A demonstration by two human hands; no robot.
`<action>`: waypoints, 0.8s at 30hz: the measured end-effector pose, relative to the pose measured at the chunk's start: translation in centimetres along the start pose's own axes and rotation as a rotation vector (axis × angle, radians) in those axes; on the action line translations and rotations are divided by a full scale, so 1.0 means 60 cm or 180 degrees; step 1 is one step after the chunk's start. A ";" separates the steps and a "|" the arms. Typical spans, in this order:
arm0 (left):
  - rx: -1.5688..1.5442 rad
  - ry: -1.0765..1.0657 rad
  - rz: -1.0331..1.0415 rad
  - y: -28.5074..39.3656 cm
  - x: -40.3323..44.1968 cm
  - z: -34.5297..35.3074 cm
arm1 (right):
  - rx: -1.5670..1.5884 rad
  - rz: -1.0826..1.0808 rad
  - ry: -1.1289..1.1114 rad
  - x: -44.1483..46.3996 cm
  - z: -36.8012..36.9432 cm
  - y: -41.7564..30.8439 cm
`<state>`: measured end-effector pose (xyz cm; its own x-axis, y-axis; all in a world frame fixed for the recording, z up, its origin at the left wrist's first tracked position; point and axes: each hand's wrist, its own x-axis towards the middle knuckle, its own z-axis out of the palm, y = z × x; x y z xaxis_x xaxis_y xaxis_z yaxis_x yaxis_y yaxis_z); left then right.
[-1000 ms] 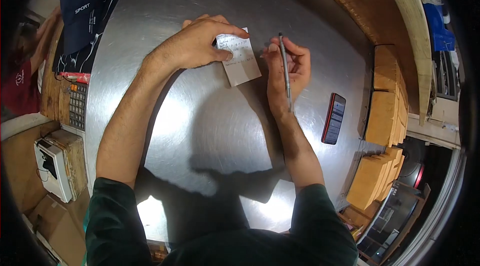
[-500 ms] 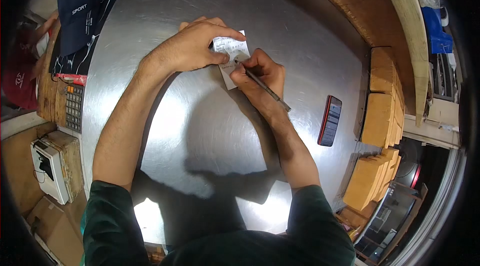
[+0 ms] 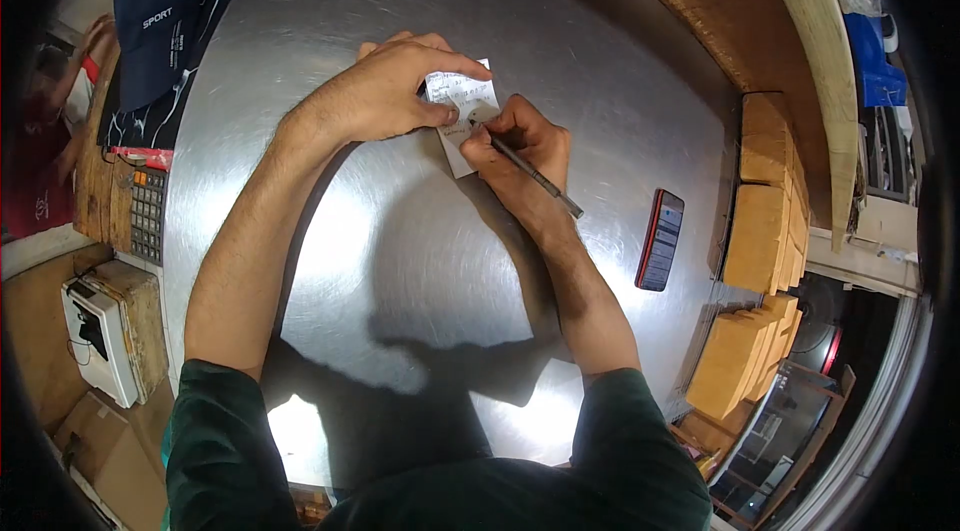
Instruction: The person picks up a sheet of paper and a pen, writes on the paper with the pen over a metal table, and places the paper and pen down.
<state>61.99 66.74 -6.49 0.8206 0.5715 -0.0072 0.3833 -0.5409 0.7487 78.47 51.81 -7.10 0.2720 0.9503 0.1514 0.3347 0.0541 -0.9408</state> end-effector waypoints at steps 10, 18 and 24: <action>-0.0056 -0.0001 0.0028 -0.001 0.001 0.001 | 0.0022 -0.0146 0.0018 0.004 0.002 0.016; -0.0113 -0.0038 0.0071 -0.001 0.001 -0.003 | 0.0241 0.0029 0.0056 0.001 0.007 0.001; -0.0151 -0.0245 -0.0165 -0.001 0.003 -0.006 | 0.0054 0.0242 -0.0164 -0.004 -0.006 -0.001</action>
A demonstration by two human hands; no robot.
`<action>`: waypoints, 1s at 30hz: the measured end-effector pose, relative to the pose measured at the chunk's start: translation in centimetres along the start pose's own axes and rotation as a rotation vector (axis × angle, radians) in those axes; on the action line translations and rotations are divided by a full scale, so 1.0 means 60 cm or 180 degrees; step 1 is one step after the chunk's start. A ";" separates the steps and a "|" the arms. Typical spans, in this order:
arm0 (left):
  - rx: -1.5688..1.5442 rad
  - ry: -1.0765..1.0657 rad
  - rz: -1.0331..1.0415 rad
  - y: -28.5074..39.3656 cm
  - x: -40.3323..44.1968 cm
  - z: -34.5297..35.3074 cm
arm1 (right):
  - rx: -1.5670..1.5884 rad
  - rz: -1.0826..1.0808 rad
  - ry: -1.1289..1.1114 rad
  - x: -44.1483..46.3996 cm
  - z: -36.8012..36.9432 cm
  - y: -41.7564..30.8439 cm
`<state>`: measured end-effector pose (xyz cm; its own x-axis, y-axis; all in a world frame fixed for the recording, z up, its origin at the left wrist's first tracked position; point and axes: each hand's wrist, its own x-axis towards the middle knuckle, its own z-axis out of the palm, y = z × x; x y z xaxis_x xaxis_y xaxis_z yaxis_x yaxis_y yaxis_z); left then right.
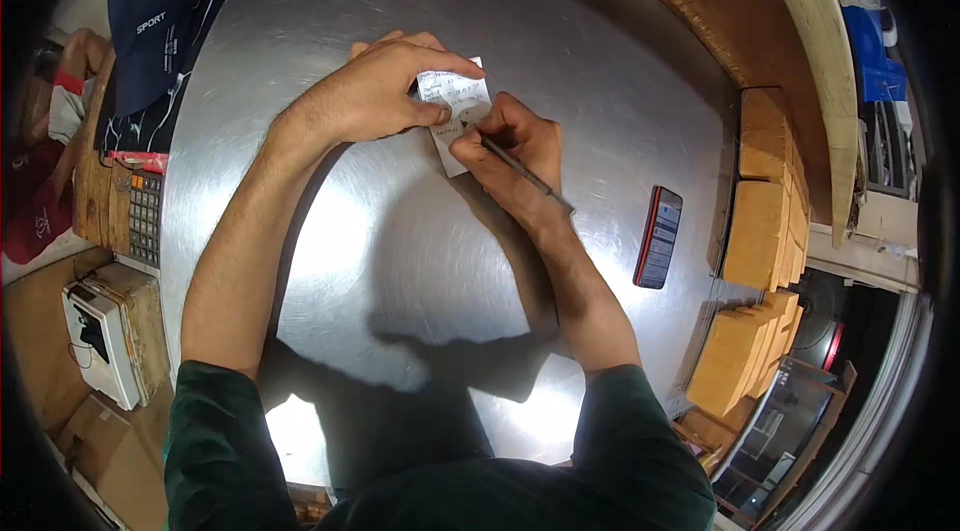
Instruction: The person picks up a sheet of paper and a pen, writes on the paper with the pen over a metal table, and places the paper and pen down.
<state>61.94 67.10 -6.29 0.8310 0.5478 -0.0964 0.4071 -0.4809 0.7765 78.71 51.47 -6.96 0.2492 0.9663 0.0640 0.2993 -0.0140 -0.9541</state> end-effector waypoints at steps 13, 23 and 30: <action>-0.0030 0.0041 0.0126 0.003 0.000 -0.001 | 0.0517 -0.0294 0.0931 0.014 0.003 0.006; 0.0027 0.0123 0.0300 -0.008 0.001 0.003 | 0.0716 -0.0195 0.0887 0.007 0.001 0.005; -0.0033 -0.0064 -0.0020 0.004 0.003 -0.009 | 0.0720 -0.0286 0.1022 0.006 0.010 0.000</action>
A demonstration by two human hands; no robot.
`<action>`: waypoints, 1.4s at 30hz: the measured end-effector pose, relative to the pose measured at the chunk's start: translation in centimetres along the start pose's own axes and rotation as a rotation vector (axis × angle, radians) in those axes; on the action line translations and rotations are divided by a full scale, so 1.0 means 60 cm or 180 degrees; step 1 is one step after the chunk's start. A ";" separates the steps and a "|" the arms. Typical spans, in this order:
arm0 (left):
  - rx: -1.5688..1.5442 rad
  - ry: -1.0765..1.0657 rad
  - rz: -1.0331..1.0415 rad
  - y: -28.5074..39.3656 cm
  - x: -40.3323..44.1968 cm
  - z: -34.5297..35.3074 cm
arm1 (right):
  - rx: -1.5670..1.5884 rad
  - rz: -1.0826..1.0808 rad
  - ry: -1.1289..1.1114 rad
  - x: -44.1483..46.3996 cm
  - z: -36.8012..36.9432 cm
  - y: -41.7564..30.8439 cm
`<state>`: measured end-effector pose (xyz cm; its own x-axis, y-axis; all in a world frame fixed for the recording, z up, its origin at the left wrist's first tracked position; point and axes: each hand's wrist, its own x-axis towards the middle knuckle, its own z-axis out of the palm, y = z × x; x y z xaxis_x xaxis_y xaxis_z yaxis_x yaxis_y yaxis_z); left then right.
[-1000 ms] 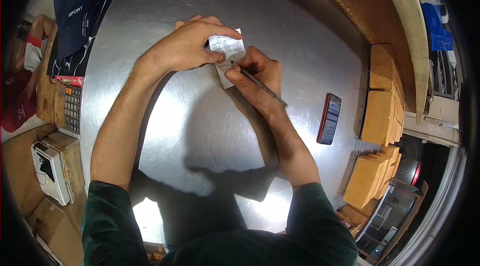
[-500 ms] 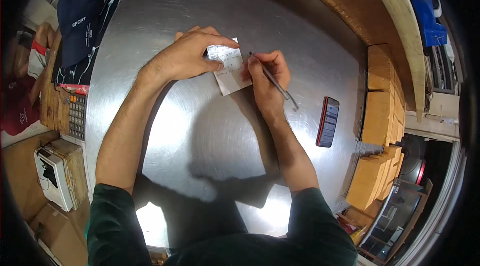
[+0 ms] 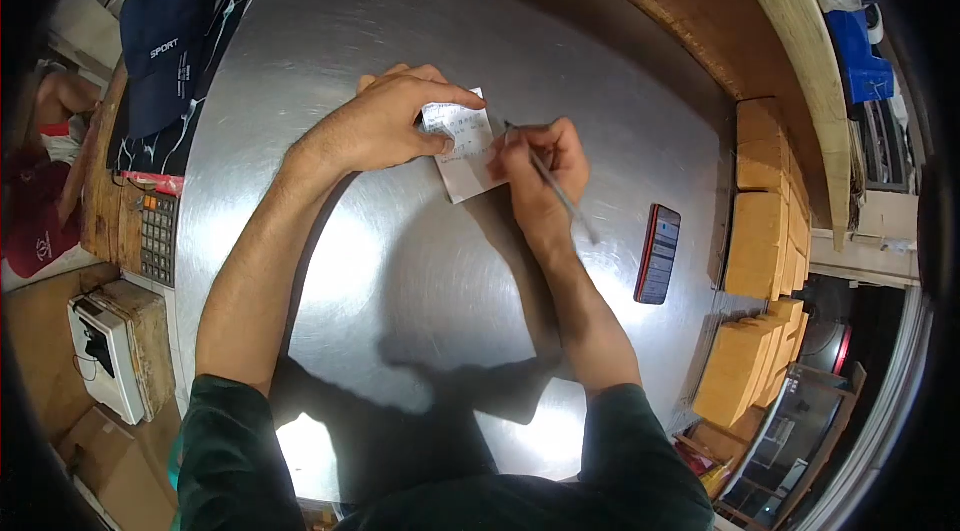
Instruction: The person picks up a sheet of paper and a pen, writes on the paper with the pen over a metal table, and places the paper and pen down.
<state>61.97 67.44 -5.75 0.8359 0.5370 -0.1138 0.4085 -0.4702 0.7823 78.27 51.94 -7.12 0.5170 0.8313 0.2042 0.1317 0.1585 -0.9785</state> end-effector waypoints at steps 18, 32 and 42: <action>0.0204 0.0077 0.0146 -0.004 -0.002 0.008 | -0.1218 0.0062 -0.0611 -0.001 0.003 -0.012; 0.0161 0.0060 0.0152 0.003 -0.004 0.003 | -0.0963 0.0320 -0.0212 -0.004 -0.005 -0.009; 0.0164 0.0086 0.0189 0.001 -0.004 0.004 | -0.0910 0.0149 -0.0539 -0.002 -0.006 -0.002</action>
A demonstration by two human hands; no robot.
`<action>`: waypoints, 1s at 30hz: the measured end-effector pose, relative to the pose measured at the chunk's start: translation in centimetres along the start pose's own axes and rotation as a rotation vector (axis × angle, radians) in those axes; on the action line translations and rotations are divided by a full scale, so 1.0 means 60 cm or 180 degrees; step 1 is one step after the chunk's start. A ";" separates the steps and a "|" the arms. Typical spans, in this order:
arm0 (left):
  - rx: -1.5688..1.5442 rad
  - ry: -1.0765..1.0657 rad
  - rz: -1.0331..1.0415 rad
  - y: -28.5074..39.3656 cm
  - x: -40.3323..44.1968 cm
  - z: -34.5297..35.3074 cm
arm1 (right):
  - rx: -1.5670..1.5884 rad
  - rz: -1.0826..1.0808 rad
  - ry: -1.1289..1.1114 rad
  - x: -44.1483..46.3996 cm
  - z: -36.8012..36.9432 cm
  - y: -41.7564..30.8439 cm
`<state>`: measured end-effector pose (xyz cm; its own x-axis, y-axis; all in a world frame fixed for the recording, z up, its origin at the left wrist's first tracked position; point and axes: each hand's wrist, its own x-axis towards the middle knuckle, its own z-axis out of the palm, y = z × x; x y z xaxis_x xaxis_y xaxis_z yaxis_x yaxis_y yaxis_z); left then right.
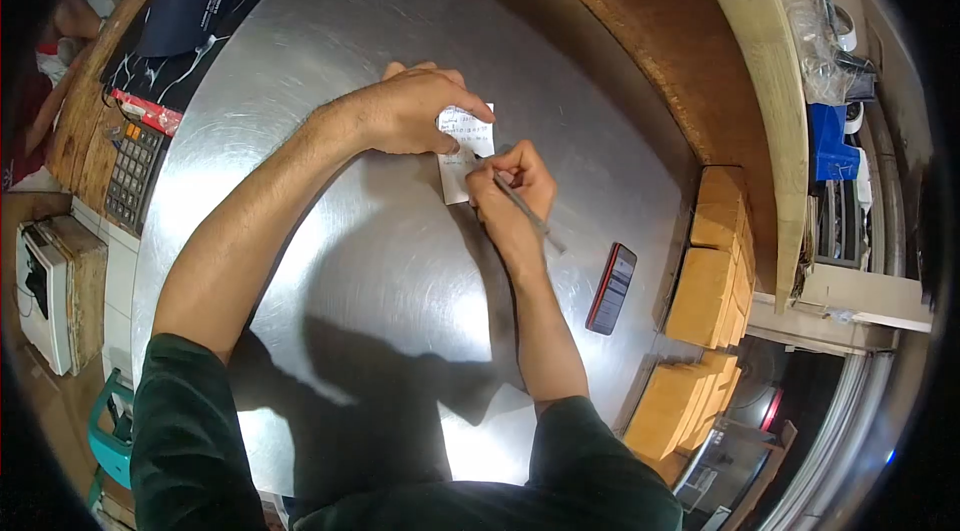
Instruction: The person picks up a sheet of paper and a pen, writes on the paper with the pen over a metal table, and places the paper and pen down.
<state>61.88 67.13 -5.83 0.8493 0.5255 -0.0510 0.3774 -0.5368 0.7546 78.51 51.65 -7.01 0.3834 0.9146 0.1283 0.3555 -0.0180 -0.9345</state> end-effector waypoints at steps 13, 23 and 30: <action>0.0044 -0.0075 0.0031 -0.003 0.003 0.001 | -0.0356 0.0041 0.0010 0.001 0.005 -0.009; 0.0138 -0.0073 -0.0034 -0.001 0.001 0.000 | -0.0453 -0.0137 -0.0042 0.005 0.005 0.003; 0.0136 -0.0074 -0.0055 0.002 0.000 -0.002 | -0.0449 -0.0199 -0.0114 0.008 0.004 0.007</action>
<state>61.88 67.17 -5.68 0.8507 0.5196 -0.0794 0.4070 -0.5557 0.7249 78.65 52.17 -7.42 0.3269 0.9295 0.1706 0.4950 -0.0147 -0.8687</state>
